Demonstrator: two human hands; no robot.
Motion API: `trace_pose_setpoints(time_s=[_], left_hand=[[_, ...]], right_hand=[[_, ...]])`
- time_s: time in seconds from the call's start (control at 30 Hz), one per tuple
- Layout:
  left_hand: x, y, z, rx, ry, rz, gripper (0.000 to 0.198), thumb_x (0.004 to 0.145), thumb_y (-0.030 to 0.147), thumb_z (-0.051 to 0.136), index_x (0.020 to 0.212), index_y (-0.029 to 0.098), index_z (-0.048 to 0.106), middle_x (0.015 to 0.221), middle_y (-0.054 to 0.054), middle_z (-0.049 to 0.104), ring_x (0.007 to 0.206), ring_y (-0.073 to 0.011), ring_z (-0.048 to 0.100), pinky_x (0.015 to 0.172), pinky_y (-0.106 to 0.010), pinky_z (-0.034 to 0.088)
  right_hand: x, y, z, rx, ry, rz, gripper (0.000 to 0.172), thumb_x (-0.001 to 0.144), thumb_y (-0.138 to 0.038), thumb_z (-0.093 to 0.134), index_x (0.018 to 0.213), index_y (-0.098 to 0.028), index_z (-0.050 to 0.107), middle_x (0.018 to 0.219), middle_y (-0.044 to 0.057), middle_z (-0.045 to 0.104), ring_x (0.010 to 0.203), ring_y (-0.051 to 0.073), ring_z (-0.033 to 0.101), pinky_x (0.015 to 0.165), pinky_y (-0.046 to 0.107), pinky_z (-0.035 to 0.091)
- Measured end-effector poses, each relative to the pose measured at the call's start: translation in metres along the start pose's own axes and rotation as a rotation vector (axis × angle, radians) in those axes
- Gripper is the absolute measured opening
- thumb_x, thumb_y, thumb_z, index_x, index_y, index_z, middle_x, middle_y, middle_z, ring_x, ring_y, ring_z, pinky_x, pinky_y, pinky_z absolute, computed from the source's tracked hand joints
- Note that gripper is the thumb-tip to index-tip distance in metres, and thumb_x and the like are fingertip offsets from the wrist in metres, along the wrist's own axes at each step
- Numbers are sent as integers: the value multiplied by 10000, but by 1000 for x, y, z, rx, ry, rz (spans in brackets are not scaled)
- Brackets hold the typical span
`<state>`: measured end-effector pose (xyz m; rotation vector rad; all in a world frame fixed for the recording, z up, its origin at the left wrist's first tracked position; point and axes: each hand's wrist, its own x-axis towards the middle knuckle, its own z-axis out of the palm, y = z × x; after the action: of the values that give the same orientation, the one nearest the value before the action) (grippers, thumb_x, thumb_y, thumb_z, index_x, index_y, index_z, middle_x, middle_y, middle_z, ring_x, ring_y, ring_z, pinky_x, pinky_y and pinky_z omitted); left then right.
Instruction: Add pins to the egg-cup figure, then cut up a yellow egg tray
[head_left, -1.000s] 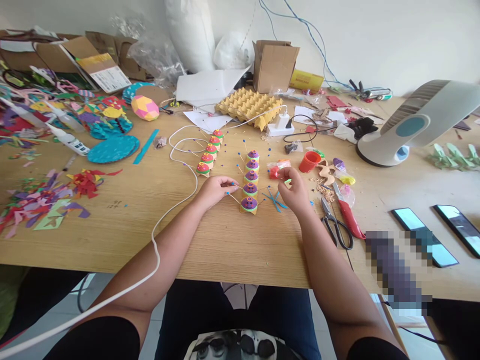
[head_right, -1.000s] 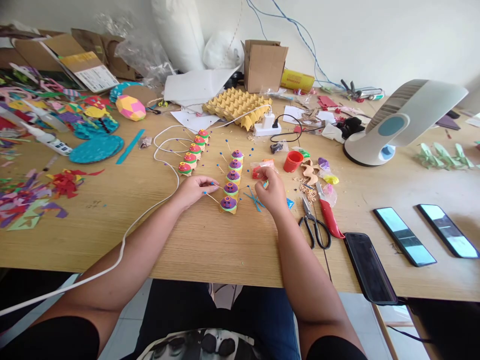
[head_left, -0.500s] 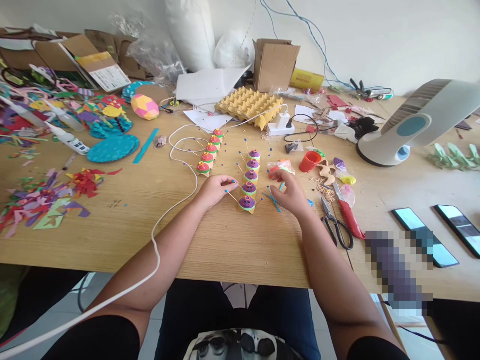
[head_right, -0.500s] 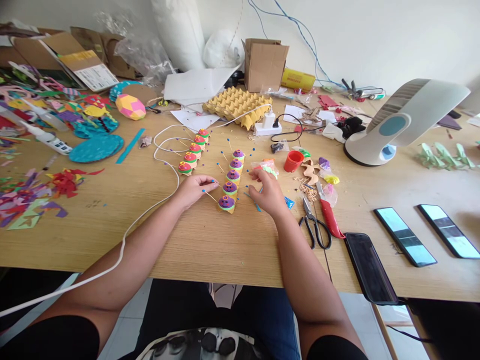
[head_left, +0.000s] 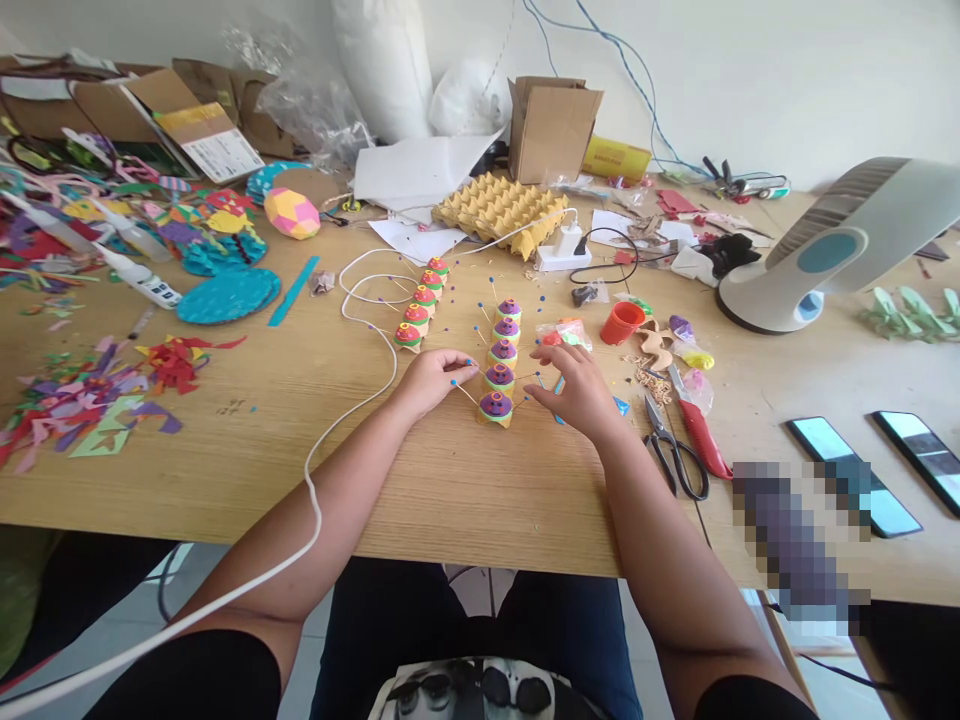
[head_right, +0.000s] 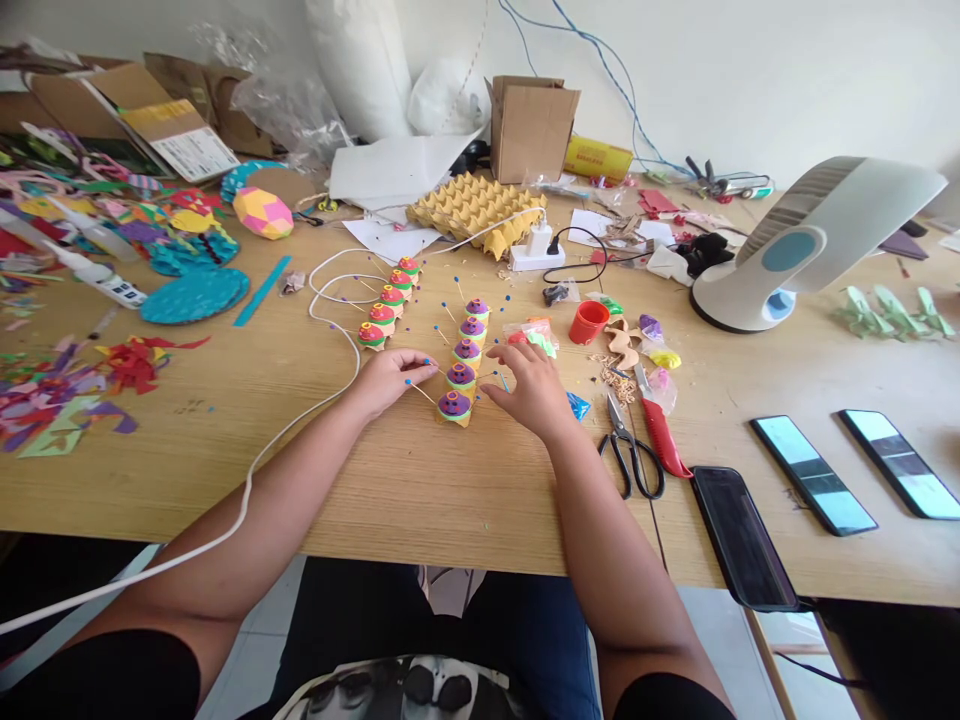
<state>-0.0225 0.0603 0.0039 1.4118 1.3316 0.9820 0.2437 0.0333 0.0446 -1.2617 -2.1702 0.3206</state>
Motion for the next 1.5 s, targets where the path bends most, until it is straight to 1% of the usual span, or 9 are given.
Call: trace_pose_setpoints(time_s=[0.13,0.23,0.33,0.47,0.57,0.7,0.83,1.13,1.5], left_hand=[[0,-2,0,5,-13,5,431,688,529,838,931,177,796,1013,-79,800,962,-233,701,908,-337,518],[1,-3,0,1,-18,3,422,694,523,834,932,177,797,1011,-79,799,952,-229,701,905,-336,516],[1,-3,-1,2,-19,2,431,688,532,839,933,181,798,1011,-77,800,955,-230,702,905,-335,519],[1,-3,-1,10,-19,0,403,704,512,831,938,185,798,1016,-73,801,955,-228,705,903,-335,519],[1,-4,-1,10,-21,1,386,713,502,826,939,190,799,1022,-71,801,960,-227,707,912,-337,520],[1,-4,-1,7,-17,-5,403,697,516,835,931,190,798,1013,-71,801,961,-228,706,909,-335,522],[1,-2,0,-4,-21,-11,415,687,522,840,926,186,798,1010,-70,801,960,-227,705,912,-334,521],[-1,4,1,-16,-16,-23,470,647,556,858,915,174,799,995,-79,802,949,-236,702,905,-342,521],[-1,5,1,-32,-7,-37,517,614,589,874,908,173,790,994,-81,801,959,-245,704,920,-354,526]], right_hand=[[-1,5,1,-33,-30,57,391,820,-351,816,1171,-243,679,1030,69,697,1030,299,625,934,447,467],[-1,13,5,-39,-57,81,317,800,-369,836,1070,-244,727,977,61,700,967,284,634,899,437,477],[-2,18,10,-45,-85,106,245,806,-386,826,1003,-253,765,1008,73,714,973,286,643,889,442,484],[-1,20,20,-52,-98,132,304,815,-413,817,1084,-274,792,1073,91,706,1064,312,632,946,480,474],[1,21,26,-47,-99,138,345,810,-428,822,1127,-295,794,1084,90,693,1088,316,621,963,486,469],[4,24,31,-16,-101,125,347,808,-403,826,1136,-292,797,1070,85,683,1095,295,617,980,453,472],[7,25,36,18,-112,113,340,815,-394,823,1138,-291,800,1028,65,666,1054,264,615,964,411,480],[9,19,41,38,-122,120,377,833,-374,806,1203,-307,784,1050,68,646,1057,264,600,966,417,474],[9,18,42,31,-118,117,371,834,-380,807,1196,-301,780,1017,66,655,1049,272,603,958,427,467]])
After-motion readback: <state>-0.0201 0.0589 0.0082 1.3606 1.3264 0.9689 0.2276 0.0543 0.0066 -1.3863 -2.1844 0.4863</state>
